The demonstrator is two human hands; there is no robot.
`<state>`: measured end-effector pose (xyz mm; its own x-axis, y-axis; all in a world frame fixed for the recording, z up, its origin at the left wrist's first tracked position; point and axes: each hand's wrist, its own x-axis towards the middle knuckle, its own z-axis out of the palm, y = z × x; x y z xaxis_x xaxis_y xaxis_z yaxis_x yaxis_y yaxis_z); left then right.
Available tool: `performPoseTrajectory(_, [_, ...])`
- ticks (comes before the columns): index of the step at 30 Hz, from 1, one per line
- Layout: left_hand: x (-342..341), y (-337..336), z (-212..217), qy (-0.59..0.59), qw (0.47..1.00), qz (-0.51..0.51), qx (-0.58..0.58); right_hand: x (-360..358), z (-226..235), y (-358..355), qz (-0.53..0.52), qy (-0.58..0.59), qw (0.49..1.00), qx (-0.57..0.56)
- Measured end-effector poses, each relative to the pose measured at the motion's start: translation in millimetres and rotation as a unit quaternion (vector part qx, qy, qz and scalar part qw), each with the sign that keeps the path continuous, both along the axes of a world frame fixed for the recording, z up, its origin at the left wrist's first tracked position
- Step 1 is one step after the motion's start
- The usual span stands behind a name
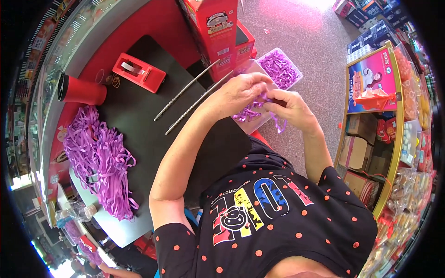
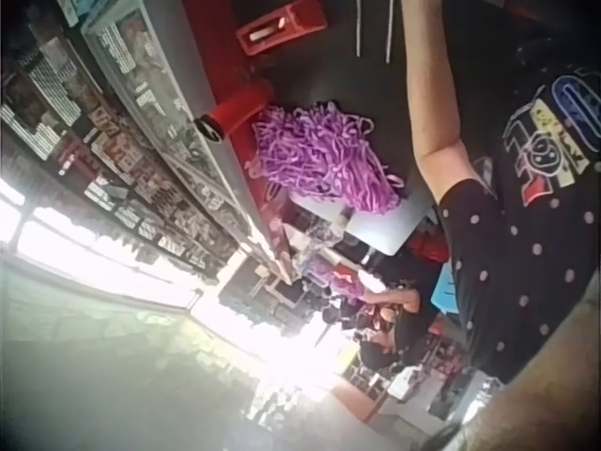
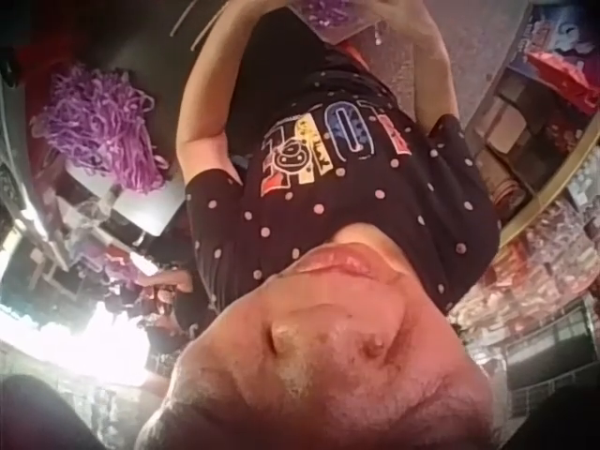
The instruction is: Tying purple ribbons onto metal rods or jigs to create bows or decorations.
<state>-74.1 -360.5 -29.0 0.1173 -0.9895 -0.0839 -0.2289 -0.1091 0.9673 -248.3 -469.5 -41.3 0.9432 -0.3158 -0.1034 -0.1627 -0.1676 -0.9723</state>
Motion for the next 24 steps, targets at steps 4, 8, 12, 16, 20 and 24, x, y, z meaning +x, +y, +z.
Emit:
performPoseTrajectory(4, [4.0,2.3,-3.8,0.067,0.996,-0.049,0.038,-5.1,0.1,-4.4,-0.025,0.035,0.999,0.004])
performPoseTrajectory(8, [16.6,-2.4,-7.1,0.009,0.998,-0.047,0.042,0.7,-5.5,-5.4,-0.062,0.006,0.995,0.082])
performPoseTrajectory(12, [31.1,-21.4,3.4,-0.142,0.989,-0.025,-0.038,13.0,-21.8,-23.6,-0.084,-0.030,0.984,0.155])
performPoseTrajectory(16, [52.3,-40.0,12.3,-0.164,0.986,-0.003,-0.042,34.7,-34.0,-44.5,-0.120,0.007,0.983,0.142])
performPoseTrajectory(20, [77.8,-40.1,6.6,-0.206,0.978,-0.006,-0.030,60.1,-50.3,-53.4,-0.100,-0.013,0.976,0.195])
performPoseTrajectory(24, [92.7,-21.8,4.4,-0.269,0.962,0.031,0.011,89.0,-61.3,-53.1,-0.051,-0.012,0.977,0.206])
